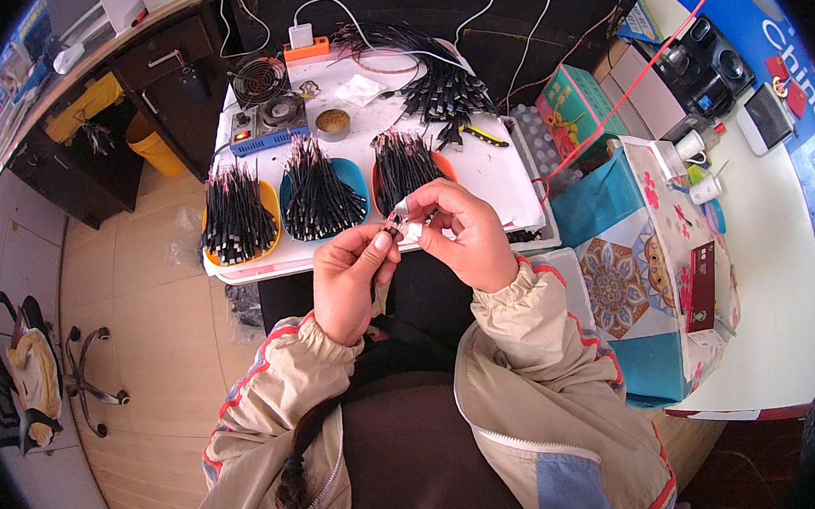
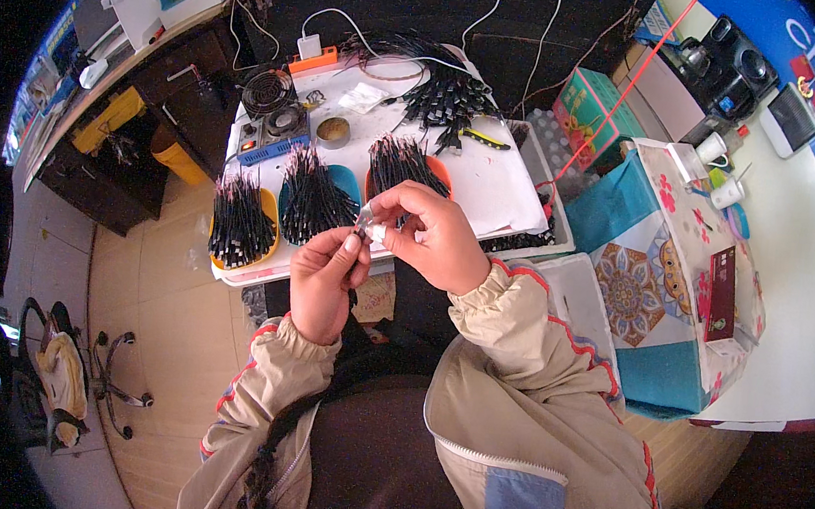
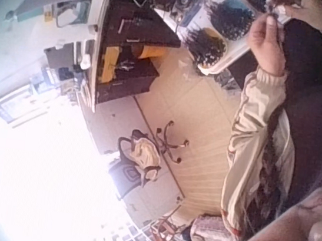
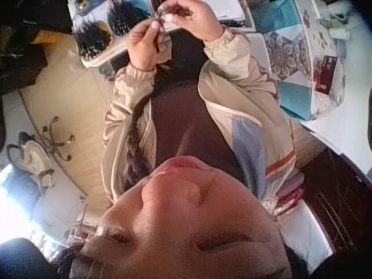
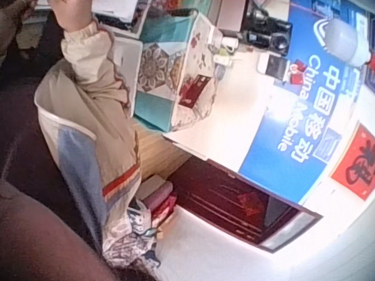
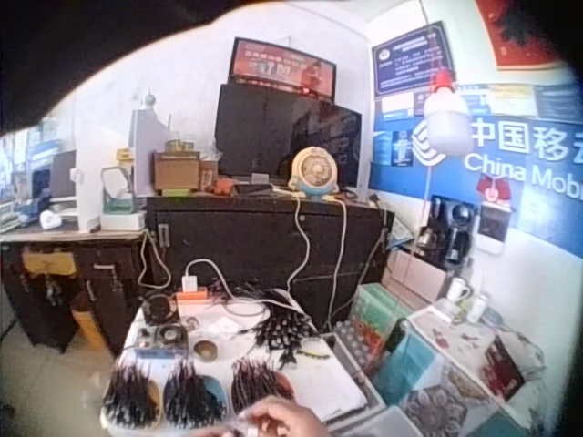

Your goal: The person repeatedly picks up black cables and white connectors from trays on a table, inserts the connector into the cable end, and places the assembled unit into a nearby bin. The process is repeated continuously throughout the clip.

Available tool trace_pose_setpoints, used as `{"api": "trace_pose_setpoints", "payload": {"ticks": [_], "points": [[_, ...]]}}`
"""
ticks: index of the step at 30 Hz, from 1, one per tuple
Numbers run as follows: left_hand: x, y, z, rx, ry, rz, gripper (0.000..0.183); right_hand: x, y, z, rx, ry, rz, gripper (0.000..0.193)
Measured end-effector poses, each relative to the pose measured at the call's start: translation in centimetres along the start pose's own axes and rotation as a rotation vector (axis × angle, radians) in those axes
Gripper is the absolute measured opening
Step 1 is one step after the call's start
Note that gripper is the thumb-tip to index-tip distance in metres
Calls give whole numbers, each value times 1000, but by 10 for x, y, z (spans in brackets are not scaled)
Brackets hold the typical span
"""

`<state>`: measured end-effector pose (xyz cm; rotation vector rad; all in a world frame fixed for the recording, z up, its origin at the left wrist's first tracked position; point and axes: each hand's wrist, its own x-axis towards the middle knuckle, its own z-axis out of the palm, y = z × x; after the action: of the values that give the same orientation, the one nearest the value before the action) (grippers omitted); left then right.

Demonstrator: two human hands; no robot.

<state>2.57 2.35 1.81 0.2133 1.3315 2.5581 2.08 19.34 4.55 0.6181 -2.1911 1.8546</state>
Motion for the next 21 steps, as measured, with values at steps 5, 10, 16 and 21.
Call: {"api": "trace_pose_setpoints", "payload": {"ticks": [5, 10, 16, 21], "points": [[-2, 5, -2, -55, -61, -121, 13, -3, -5, 0, -63, -7, -21, 24], [-3, 7, -3, -120, -106, -165, 13, -8, -13, 0, -215, 46, -22, 19], [-6, 4, 1, -49, -21, -71, 13, -21, -32, 17, -375, 84, -109, 15], [-9, 9, -3, -47, -102, -126, 14, -13, -29, -6, -273, 34, -86, 22]]}}
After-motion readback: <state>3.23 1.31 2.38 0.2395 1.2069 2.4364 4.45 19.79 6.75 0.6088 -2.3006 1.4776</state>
